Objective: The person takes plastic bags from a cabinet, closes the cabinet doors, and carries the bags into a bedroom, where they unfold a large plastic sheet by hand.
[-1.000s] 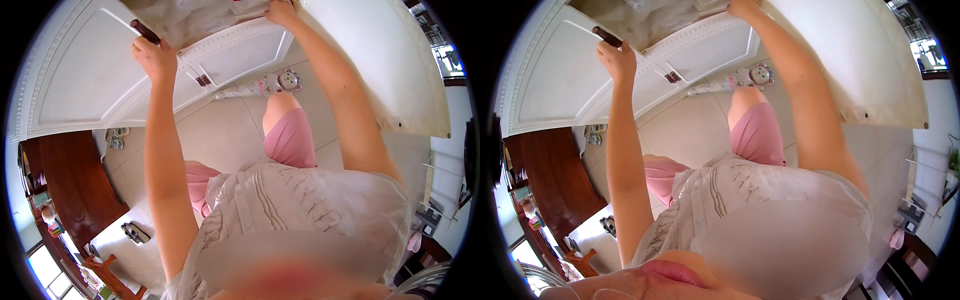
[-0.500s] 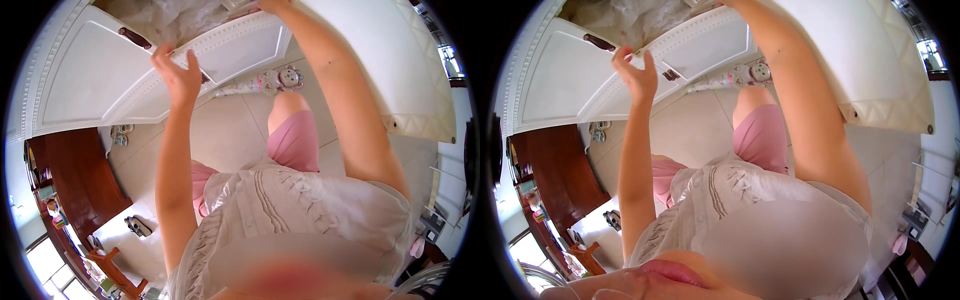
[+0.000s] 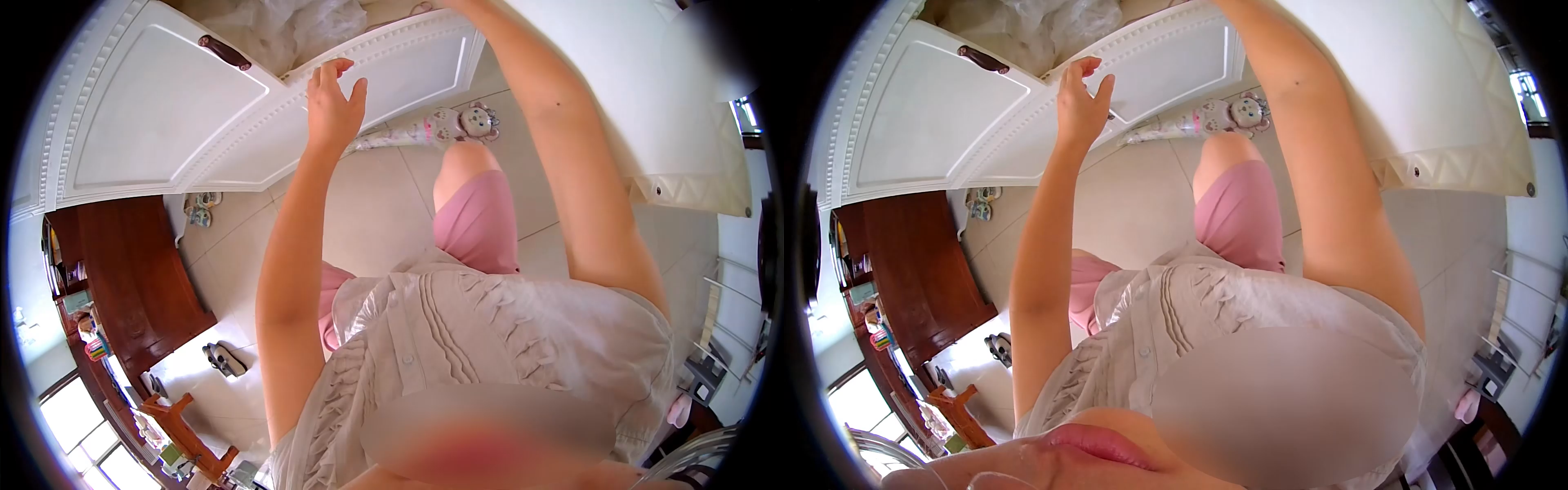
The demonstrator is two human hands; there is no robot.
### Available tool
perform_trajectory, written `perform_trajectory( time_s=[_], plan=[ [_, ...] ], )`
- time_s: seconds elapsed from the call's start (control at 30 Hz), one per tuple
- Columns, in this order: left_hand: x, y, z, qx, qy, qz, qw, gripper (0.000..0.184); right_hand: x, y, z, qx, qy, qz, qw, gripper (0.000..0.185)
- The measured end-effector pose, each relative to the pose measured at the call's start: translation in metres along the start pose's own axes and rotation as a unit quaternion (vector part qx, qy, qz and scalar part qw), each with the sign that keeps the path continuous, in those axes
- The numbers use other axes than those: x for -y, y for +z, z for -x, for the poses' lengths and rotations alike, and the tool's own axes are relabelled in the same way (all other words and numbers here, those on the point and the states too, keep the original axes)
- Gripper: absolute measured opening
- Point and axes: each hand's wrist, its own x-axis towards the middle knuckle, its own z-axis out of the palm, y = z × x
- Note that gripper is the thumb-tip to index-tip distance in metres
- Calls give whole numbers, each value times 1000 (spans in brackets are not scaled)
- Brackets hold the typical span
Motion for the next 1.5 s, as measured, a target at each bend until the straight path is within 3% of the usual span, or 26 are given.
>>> perform_trajectory(
  time_s=[0.07,0.13,0.2,0.23,0.3,0.33,0.4,0.43,0.5,0.53,0.6,0.63,0.7,0.73,0.8,0.9,0.93,0.97,1.03,1.17,1.23,1.3,1.37,1.4,1.47,1.5],
  plan=[
    [0,2,1,13,-11,12,1000,30,10,-3,-10,20,101,10,995,21],
    [-5,1,-1,24,-21,23,999,29,19,-12,-17,51,91,18,994,18],
    [-11,2,-5,96,-136,131,977,33,30,-21,-16,79,82,26,993,16],
    [-8,5,-8,94,-135,133,977,33,37,-25,-12,84,49,51,994,15],
    [-3,11,-14,127,-227,319,911,40,56,-35,1,89,15,76,993,13],
    [-7,14,-19,124,-224,323,911,40,67,-41,8,69,-7,57,996,12],
    [-18,20,-27,95,-290,498,811,51,84,-47,23,48,-31,39,998,11],
    [-20,25,-33,94,-288,501,810,51,89,-48,30,87,-21,12,996,14],
    [-23,36,-48,42,-379,623,683,58,98,-47,43,129,-13,-13,991,16],
    [-22,41,-54,43,-378,625,682,58,103,-46,49,135,-20,-15,991,12],
    [-20,53,-69,33,-428,659,618,51,116,-52,56,159,-24,-33,986,12],
    [-9,65,-78,34,-427,661,616,51,117,-57,54,159,-25,-31,986,12],
    [20,92,-84,48,-427,650,627,42,119,-65,46,312,4,-9,950,14],
    [16,90,-80,47,-429,650,626,42,116,-73,35,314,3,-10,949,14],
    [7,85,-65,-16,-423,690,587,33,102,-84,11,398,89,-13,913,26],
    [11,80,-33,-9,-400,690,604,32,68,-61,3,376,54,-24,925,24],
    [2,72,-19,-13,-397,681,615,38,44,-29,14,326,50,-111,937,33],
    [-2,69,-2,-13,-398,681,615,38,39,-16,16,327,51,-112,937,33],
    [0,67,30,-6,-349,677,648,46,38,4,13,366,52,-106,923,44],
    [4,49,97,7,-370,681,632,52,16,37,-5,428,-18,-109,897,52],
    [6,37,124,7,-340,700,628,54,22,34,-8,421,82,-81,900,52],
    [18,24,144,18,-365,706,606,54,25,20,-5,415,59,-65,905,47],
    [33,8,175,15,-401,707,582,55,34,19,12,325,72,-154,930,38],
    [46,5,187,22,-385,720,577,54,51,19,25,337,68,-165,924,38],
    [65,-2,202,35,-347,741,574,55,84,8,49,164,183,-331,911,29],
    [79,-6,215,24,-352,740,572,55,100,12,69,174,180,-338,907,29]
  ],
)
